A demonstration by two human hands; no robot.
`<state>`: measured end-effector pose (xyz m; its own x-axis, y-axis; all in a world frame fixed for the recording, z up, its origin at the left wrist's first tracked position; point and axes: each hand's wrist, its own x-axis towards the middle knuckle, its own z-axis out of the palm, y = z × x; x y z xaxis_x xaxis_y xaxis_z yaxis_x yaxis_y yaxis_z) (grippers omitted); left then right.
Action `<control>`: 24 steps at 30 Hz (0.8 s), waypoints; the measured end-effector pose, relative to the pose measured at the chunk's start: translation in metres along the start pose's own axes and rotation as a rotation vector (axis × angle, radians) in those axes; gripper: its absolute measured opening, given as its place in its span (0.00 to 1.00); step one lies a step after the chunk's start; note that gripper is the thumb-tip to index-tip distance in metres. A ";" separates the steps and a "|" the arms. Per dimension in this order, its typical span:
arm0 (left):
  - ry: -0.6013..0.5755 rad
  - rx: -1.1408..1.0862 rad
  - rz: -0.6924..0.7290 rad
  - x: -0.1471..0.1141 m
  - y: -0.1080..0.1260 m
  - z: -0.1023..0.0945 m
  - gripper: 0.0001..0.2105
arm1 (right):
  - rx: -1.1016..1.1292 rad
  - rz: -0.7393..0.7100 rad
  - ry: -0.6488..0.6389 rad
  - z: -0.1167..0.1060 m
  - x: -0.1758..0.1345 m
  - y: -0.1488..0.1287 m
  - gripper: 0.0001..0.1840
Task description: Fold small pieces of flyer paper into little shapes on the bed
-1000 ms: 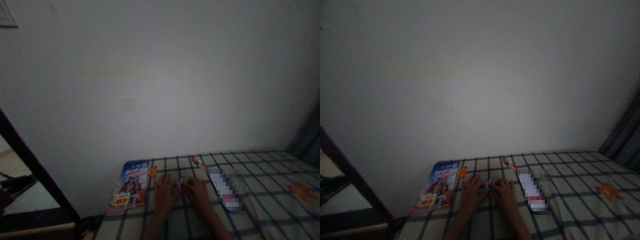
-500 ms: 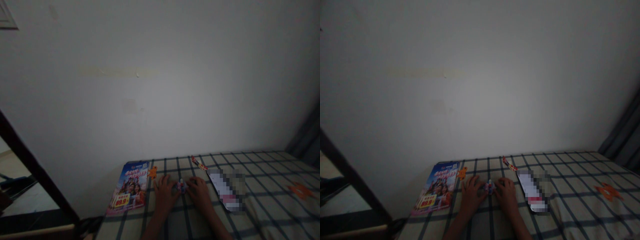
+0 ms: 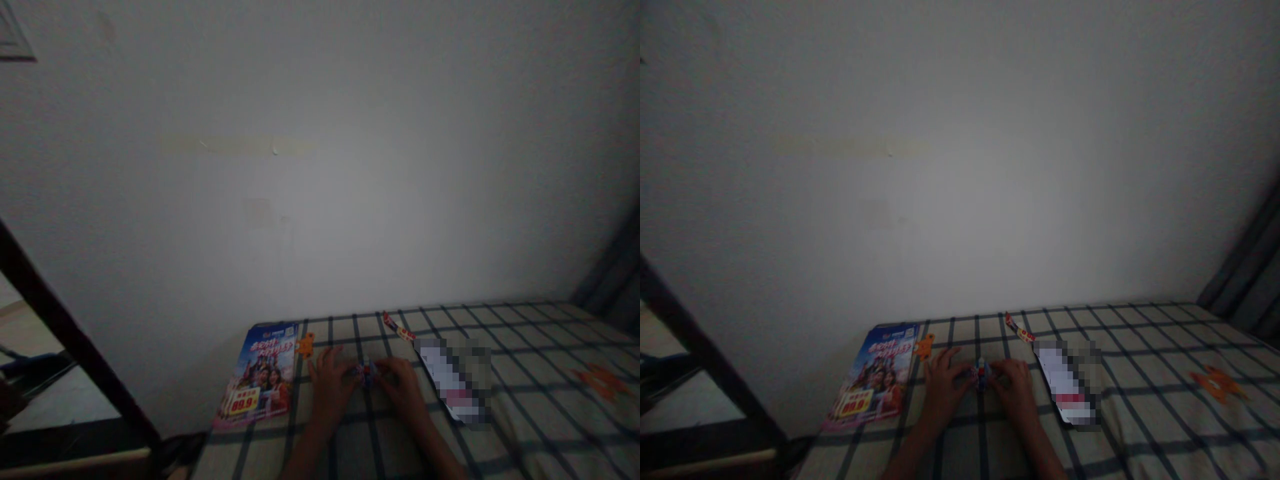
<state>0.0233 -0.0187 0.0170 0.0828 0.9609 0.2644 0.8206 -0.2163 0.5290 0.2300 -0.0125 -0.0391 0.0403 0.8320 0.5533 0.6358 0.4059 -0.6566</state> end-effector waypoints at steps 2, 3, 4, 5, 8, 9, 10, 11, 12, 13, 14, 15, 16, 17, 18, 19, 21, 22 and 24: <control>0.014 -0.010 0.006 0.004 0.000 -0.002 0.08 | 0.017 -0.002 -0.007 -0.001 0.002 0.000 0.14; 0.019 -0.014 0.007 0.006 0.001 -0.003 0.07 | 0.020 -0.001 -0.004 -0.002 0.003 0.000 0.14; 0.022 -0.018 0.009 0.007 0.001 -0.004 0.06 | 0.020 0.000 0.005 -0.002 0.005 0.000 0.13; 0.026 -0.028 0.012 0.010 0.001 -0.005 0.07 | 0.016 0.002 0.015 -0.002 0.007 0.000 0.13; 0.035 -0.052 0.020 0.016 0.003 -0.006 0.07 | -0.006 -0.003 0.035 -0.003 0.014 -0.002 0.13; 0.046 -0.049 0.012 0.019 0.004 -0.007 0.06 | -0.015 -0.013 0.035 -0.003 0.017 -0.003 0.13; 0.059 -0.044 0.013 0.021 0.006 -0.006 0.05 | -0.030 -0.023 0.027 -0.004 0.020 -0.004 0.13; 0.081 -0.043 0.016 0.024 0.007 -0.006 0.05 | -0.045 -0.034 0.027 -0.004 0.023 -0.005 0.12; 0.096 -0.041 0.010 0.026 0.008 -0.005 0.05 | -0.059 -0.047 0.029 -0.004 0.025 -0.006 0.11; 0.109 -0.038 0.000 0.028 0.009 -0.003 0.04 | -0.069 -0.061 0.030 -0.004 0.027 -0.007 0.10; 0.124 -0.037 0.019 0.029 0.010 -0.001 0.05 | -0.078 -0.068 0.038 -0.003 0.029 -0.008 0.10; 0.127 -0.028 0.015 0.030 0.010 0.002 0.05 | -0.086 -0.071 0.048 -0.003 0.031 -0.008 0.10; 0.130 -0.015 0.008 0.031 0.010 0.004 0.05 | -0.093 -0.069 0.055 -0.002 0.032 -0.008 0.10; 0.145 0.004 -0.004 0.030 0.010 0.007 0.06 | -0.099 -0.063 0.058 -0.001 0.033 -0.008 0.10; 0.157 0.022 -0.007 0.030 0.010 0.010 0.06 | -0.103 -0.055 0.057 0.001 0.033 -0.007 0.10; 0.159 0.038 0.002 0.028 0.010 0.013 0.06 | -0.104 -0.047 0.054 0.002 0.032 -0.007 0.10; 0.169 0.067 -0.002 0.025 0.011 0.017 0.07 | -0.095 -0.033 0.056 0.004 0.030 -0.006 0.09; 0.167 0.074 -0.002 0.024 0.012 0.018 0.07 | -0.088 -0.029 0.060 0.005 0.029 -0.006 0.10; 0.165 0.077 -0.005 0.022 0.012 0.019 0.07 | -0.076 -0.025 0.068 0.006 0.027 -0.005 0.10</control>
<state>0.0459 0.0031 0.0144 -0.0103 0.9190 0.3941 0.8622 -0.1914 0.4690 0.2230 0.0103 -0.0236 0.0746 0.7931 0.6045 0.6939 0.3941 -0.6027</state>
